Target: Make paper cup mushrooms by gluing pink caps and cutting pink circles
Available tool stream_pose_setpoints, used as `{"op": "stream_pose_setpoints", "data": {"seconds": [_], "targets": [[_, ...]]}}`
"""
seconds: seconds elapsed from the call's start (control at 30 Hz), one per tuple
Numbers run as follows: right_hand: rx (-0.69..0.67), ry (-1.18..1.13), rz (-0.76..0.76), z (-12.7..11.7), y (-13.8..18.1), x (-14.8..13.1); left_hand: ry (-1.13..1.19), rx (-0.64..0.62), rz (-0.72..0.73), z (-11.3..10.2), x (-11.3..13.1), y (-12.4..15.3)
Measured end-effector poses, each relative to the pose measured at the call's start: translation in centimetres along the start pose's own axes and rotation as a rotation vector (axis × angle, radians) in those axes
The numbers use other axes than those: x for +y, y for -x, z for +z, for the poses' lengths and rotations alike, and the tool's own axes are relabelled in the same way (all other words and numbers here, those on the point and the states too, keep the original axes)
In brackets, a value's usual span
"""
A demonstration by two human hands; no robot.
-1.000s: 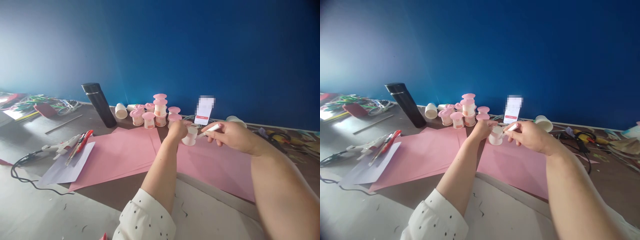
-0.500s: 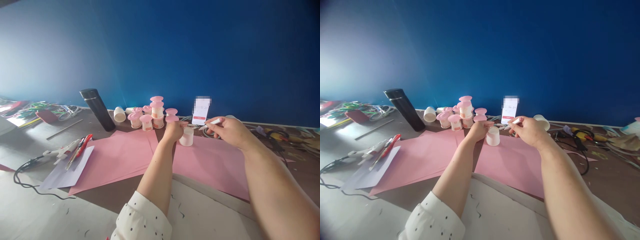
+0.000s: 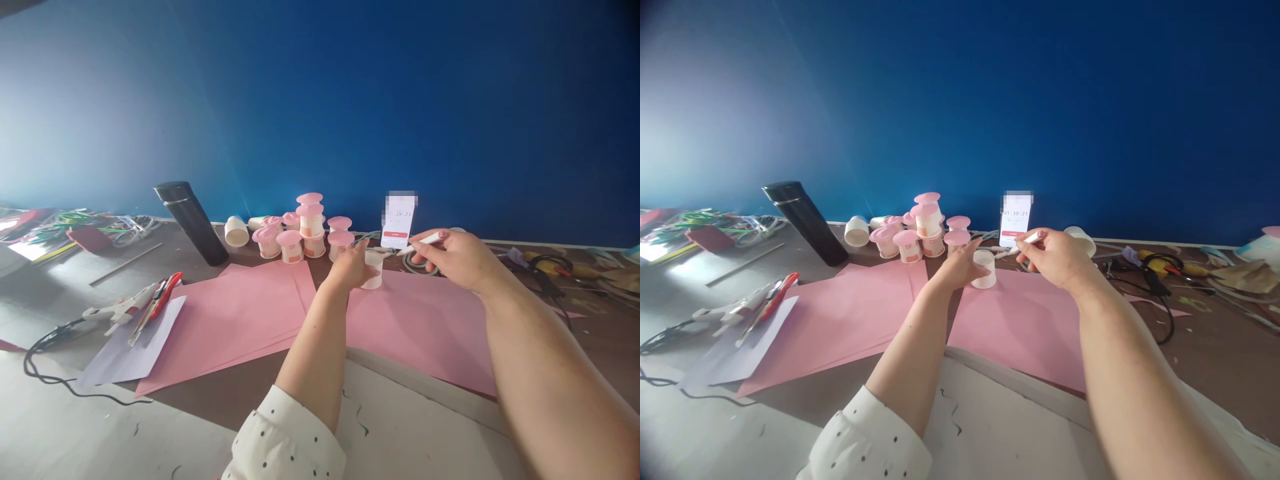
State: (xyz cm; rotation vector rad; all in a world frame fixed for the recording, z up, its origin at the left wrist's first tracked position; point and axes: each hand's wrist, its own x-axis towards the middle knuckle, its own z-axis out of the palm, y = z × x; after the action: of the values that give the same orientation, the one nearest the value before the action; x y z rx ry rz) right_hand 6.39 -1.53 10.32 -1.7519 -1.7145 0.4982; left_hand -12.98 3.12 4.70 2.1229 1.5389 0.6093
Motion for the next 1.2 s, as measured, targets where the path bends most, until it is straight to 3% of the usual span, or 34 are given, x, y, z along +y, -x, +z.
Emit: {"op": "stream_pose_setpoints", "data": {"seconds": [0.13,0.23,0.33,0.43,0.57,0.73,0.9,1.03,1.1,1.2], "targets": [[0.034,-0.011,0.012,-0.2,-0.1,0.1,0.140,0.121,0.022,-1.0,0.4,0.3],[0.074,-0.017,0.020,-0.3,-0.2,0.0,0.182,0.333,-0.016,-2.5,1.2,0.8],[0.090,-0.027,0.026,-0.4,-0.2,-0.2,0.087,0.498,-0.116,-4.2,1.9,1.8],[0.074,-0.034,0.015,-0.3,-0.1,-0.5,-0.073,0.543,-0.262,-5.5,2.1,3.0],[0.051,-0.034,0.015,-0.2,0.1,-0.6,-0.227,0.429,-0.463,-5.8,1.5,3.9],[0.054,-0.066,-0.011,-0.1,0.0,0.1,-0.328,0.343,-0.558,-4.9,0.1,3.3],[0.055,-0.143,-0.011,1.0,-0.7,0.8,-0.336,0.317,-0.591,-4.1,-0.9,2.9],[0.067,-0.144,-0.056,3.1,-0.8,0.8,-0.449,0.416,-0.483,-3.9,1.0,3.6],[0.064,-0.163,-0.062,4.3,-0.6,0.7,-0.479,0.314,-0.379,-3.4,3.0,4.2],[0.071,-0.192,-0.069,6.2,-0.1,0.9,-0.421,-0.077,-0.273,-1.7,5.7,5.3]]}}
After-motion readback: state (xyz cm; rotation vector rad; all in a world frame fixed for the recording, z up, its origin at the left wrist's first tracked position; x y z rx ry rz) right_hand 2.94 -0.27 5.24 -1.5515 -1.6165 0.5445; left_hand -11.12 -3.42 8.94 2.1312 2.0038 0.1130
